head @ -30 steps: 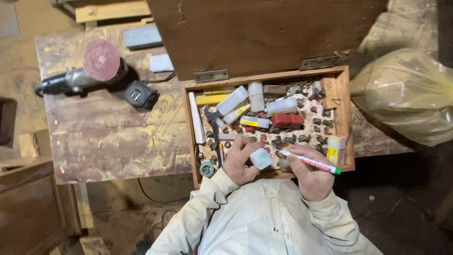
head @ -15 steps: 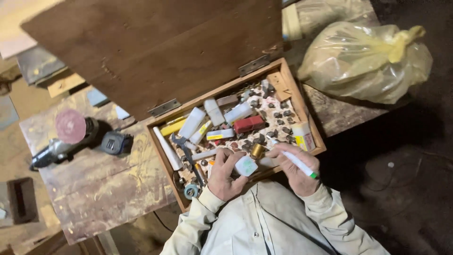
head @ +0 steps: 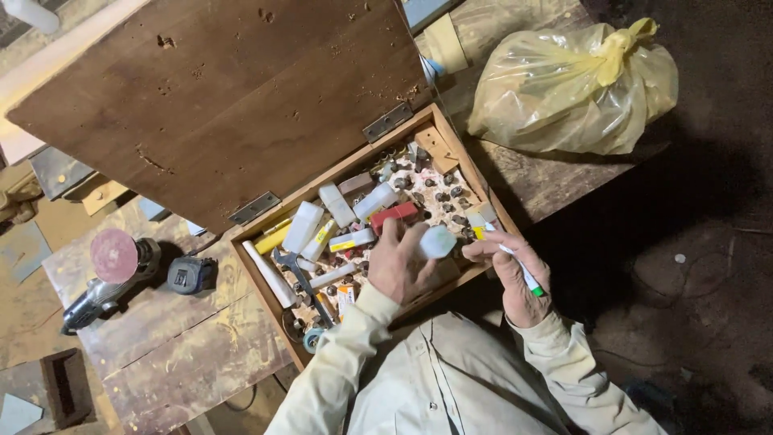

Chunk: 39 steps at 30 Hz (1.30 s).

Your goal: Searching through a wooden box of various small hardware components and marking an item with a marker.

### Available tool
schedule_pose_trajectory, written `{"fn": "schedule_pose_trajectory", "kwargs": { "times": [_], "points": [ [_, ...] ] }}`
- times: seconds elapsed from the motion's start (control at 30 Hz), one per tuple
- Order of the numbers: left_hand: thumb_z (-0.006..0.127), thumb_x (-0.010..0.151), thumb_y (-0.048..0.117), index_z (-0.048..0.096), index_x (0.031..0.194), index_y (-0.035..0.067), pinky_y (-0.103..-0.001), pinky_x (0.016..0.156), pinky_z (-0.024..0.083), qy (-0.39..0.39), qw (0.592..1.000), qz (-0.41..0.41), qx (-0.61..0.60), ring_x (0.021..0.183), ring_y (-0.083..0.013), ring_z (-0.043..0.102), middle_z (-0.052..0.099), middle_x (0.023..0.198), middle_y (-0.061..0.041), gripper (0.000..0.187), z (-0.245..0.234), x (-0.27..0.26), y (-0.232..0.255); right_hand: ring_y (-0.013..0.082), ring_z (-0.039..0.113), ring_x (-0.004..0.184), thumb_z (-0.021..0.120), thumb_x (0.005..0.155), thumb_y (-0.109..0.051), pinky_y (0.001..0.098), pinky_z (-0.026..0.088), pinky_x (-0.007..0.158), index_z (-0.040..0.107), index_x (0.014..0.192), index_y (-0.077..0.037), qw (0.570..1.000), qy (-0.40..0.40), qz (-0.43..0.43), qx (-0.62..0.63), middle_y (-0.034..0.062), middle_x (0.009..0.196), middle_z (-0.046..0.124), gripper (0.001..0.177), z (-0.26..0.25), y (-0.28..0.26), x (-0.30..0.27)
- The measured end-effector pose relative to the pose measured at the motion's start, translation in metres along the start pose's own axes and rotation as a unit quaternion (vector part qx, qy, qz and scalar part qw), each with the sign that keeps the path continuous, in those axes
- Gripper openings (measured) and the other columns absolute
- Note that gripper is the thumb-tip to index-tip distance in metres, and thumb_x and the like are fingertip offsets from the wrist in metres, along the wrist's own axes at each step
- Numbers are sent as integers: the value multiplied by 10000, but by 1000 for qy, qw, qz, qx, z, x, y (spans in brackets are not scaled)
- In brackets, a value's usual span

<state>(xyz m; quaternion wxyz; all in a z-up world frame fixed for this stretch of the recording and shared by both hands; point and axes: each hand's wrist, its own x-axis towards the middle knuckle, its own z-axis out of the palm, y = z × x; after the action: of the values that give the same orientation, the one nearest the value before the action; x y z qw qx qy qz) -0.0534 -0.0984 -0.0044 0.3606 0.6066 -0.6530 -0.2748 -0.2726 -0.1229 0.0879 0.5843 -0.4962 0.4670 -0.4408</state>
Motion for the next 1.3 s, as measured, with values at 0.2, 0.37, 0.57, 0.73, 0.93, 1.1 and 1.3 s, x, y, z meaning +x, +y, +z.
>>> {"fn": "schedule_pose_trajectory", "kwargs": {
  "times": [0.2, 0.37, 0.57, 0.73, 0.93, 1.1, 1.3],
  "points": [
    [774, 836, 160, 636, 1249, 138, -482, 720, 583, -32, 979, 40, 197, 774, -386, 671, 481, 984, -154, 436, 15, 38, -26, 301, 756, 929, 507, 1059, -265, 407, 606, 860, 578, 1289, 82, 998, 6, -46, 44, 278, 982, 764, 422, -11, 0, -5],
    [761, 756, 425, 524, 1406, 195, -458, 771, 498, -41, 981, 41, 185, 898, -321, 613, 432, 1062, -80, 729, 9, 48, -2, 299, 742, 856, 406, 1056, -291, 358, 594, 752, 592, 1280, 87, 996, 30, 9, 89, 252, 865, 757, 477, -36, 28, -14],
    [376, 951, 151, 420, 1568, 50, -492, 814, 533, -67, 981, 58, -172, 897, -412, 646, 613, 1013, -193, 627, -24, -3, 51, 321, 692, 635, 447, 1067, -347, 400, 619, 655, 599, 1112, 141, 984, 1, -47, 174, 222, 606, 609, 513, -57, 47, -24],
    [482, 972, 27, 300, 1606, 13, -363, 789, 570, -124, 923, -25, -362, 860, -217, 687, 723, 1088, -169, 659, -48, -12, 100, 317, 703, 602, 496, 1034, -357, 402, 630, 620, 617, 1014, 171, 981, -46, 2, 189, 236, 566, 591, 542, -40, 19, -39],
    [490, 964, 20, 283, 1607, -30, -392, 949, 544, -104, 915, 25, -389, 1069, -266, 714, 742, 1153, -178, 678, -44, -19, 102, 289, 727, 589, 527, 1004, -379, 379, 635, 636, 677, 964, 165, 982, -96, 35, 159, 237, 559, 621, 565, -29, 15, -34],
    [494, 944, 18, 320, 1596, -29, -414, 910, 575, -102, 920, 22, -379, 1007, -288, 721, 741, 1124, -170, 677, -44, -27, 102, 254, 687, 565, 534, 977, -386, 339, 597, 590, 712, 947, 143, 985, -112, 45, 123, 215, 552, 619, 559, -21, 12, -35],
    [360, 1070, 250, 231, 1622, 60, -425, 713, 550, -139, 963, 70, -220, 746, -274, 622, 664, 920, -127, 598, -43, -47, 103, 152, 628, 634, 457, 1060, -396, 286, 491, 648, 727, 986, -13, 975, -220, 36, 10, 89, 694, 641, 475, -12, -18, -38]
  ]
}}
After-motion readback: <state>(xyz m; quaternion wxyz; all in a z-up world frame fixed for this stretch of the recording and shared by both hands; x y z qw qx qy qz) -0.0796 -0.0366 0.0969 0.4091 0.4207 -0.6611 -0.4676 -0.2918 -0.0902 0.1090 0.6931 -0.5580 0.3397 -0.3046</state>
